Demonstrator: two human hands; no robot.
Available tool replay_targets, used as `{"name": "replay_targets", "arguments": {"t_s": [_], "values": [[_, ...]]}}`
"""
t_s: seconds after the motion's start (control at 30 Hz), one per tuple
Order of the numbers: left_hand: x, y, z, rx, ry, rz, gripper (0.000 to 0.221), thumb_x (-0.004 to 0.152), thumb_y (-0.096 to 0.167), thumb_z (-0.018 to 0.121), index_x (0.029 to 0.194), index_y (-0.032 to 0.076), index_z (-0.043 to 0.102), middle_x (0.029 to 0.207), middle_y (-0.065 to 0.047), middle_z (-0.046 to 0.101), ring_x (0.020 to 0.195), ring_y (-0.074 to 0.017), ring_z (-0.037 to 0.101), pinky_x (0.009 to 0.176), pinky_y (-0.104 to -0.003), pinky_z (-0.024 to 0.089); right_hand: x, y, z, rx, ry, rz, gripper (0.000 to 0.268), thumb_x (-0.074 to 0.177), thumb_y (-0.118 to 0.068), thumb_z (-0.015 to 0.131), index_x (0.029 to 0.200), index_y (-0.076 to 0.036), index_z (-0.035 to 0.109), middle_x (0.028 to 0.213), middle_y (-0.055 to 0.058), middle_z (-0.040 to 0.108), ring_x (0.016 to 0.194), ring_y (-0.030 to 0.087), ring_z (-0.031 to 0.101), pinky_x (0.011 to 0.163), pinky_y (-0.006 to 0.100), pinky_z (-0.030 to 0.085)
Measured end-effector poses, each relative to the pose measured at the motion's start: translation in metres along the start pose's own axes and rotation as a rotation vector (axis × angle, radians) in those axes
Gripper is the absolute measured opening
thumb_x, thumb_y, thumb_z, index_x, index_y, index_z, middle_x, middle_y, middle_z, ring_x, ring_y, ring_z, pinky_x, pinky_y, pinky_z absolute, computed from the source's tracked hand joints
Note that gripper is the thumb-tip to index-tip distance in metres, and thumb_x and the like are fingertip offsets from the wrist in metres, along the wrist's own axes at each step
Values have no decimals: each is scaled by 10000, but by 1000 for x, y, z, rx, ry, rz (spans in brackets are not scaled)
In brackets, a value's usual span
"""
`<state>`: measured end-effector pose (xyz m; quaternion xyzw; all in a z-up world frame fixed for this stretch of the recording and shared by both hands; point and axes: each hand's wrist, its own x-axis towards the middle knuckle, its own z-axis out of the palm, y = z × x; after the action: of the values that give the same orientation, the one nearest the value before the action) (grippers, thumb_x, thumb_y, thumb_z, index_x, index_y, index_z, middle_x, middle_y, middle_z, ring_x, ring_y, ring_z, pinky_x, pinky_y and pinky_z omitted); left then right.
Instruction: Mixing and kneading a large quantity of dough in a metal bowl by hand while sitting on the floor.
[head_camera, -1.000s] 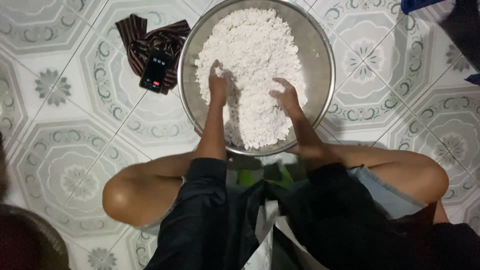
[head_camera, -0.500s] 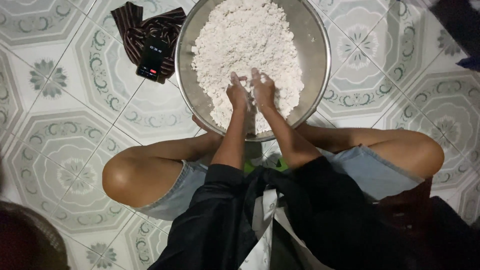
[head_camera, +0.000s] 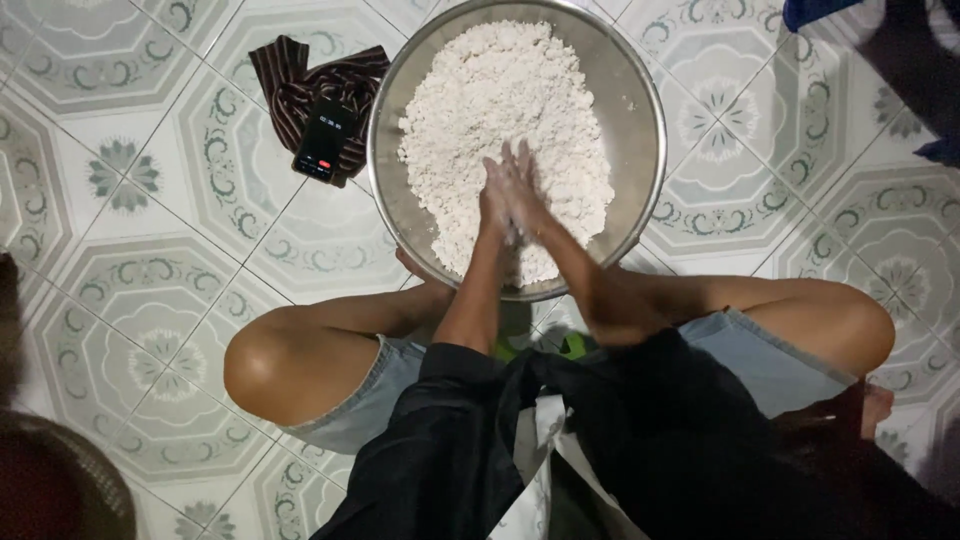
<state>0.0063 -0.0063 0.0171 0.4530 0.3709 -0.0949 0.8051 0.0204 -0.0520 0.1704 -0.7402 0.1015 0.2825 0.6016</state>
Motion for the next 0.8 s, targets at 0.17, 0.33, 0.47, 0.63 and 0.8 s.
{"name": "replay_targets", "arguments": {"t_s": [0.17,0.33,0.47,0.63,0.8], "values": [[-17,13,6,-103,-150,-74,850,930,696,280,1496,65,335,1540,-217,259,1442,-352,187,1169,-509,151,83,96,-17,-541,87,51,625,1126,-555,207,1663,-390,-66,1727,-14,-176,1583,362,-135,1139,789,-98],[-31,20,11,43,-216,-138,1011,843,758,296,1562,49,349,1653,-181,310,1534,-348,252,1202,-513,223,110,117,-58,-743,196,84,684,1058,-608,209,1652,-333,12,1727,70,-111,1565,444,-85,1114,823,-21],[-21,46,-21,621,96,159,641,990,504,425,1447,64,518,1536,-132,515,1364,-295,565,1133,-387,469,115,152,-106,-547,463,421,852,902,-794,266,1598,-305,310,1676,140,170,1483,473,262,1143,709,302],[36,-11,-168,881,376,-145,470,915,248,589,1247,-79,531,952,-219,695,785,-303,742,592,-443,601,60,223,-169,-101,471,576,1084,940,-844,546,1603,-42,239,1539,362,252,1401,548,352,1104,686,296],[92,-71,-187,964,382,-199,440,903,321,602,1037,-93,665,674,-217,675,524,-312,696,347,-446,541,-6,87,-113,-120,366,704,998,821,-905,505,1474,-151,539,1414,175,598,1336,367,554,1139,558,374]]}}
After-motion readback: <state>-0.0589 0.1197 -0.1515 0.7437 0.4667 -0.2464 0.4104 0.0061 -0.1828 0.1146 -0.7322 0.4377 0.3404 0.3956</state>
